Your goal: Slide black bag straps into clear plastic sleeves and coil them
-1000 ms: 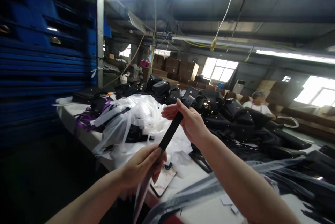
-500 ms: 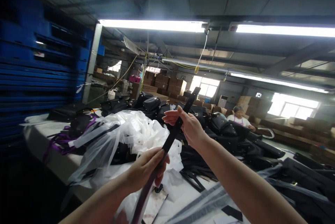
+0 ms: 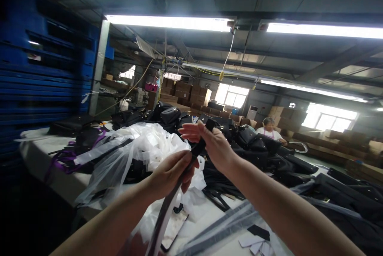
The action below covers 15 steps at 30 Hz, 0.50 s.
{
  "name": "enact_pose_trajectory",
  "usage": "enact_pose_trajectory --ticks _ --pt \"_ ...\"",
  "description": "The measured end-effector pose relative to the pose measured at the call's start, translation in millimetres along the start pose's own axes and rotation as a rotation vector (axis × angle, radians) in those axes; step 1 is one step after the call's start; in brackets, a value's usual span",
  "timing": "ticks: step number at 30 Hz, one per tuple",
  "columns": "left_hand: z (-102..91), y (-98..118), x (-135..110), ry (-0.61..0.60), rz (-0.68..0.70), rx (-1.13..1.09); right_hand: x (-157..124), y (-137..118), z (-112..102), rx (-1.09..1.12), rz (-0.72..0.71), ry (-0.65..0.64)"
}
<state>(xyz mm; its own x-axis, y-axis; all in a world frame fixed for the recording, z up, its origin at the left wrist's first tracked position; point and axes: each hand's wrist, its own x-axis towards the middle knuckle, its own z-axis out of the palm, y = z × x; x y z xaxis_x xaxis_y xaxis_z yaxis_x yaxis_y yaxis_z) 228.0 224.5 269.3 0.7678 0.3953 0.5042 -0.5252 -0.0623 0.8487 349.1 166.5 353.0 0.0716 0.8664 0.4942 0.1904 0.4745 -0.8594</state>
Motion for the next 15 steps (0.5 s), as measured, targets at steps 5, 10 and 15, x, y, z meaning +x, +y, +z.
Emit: enact_pose_trajectory --ticks 5,10,15 --pt "4.7 10.1 -1.3 -0.062 0.03 0.04 -10.9 -6.3 1.0 0.148 0.009 0.008" --pt "10.7 8.2 10.1 -0.129 0.014 0.101 7.4 -37.6 -28.3 0.079 -0.074 0.021" --pt "17.4 14.8 28.6 -0.145 0.14 0.055 4.0 -34.6 -16.6 -0.025 -0.028 -0.05"
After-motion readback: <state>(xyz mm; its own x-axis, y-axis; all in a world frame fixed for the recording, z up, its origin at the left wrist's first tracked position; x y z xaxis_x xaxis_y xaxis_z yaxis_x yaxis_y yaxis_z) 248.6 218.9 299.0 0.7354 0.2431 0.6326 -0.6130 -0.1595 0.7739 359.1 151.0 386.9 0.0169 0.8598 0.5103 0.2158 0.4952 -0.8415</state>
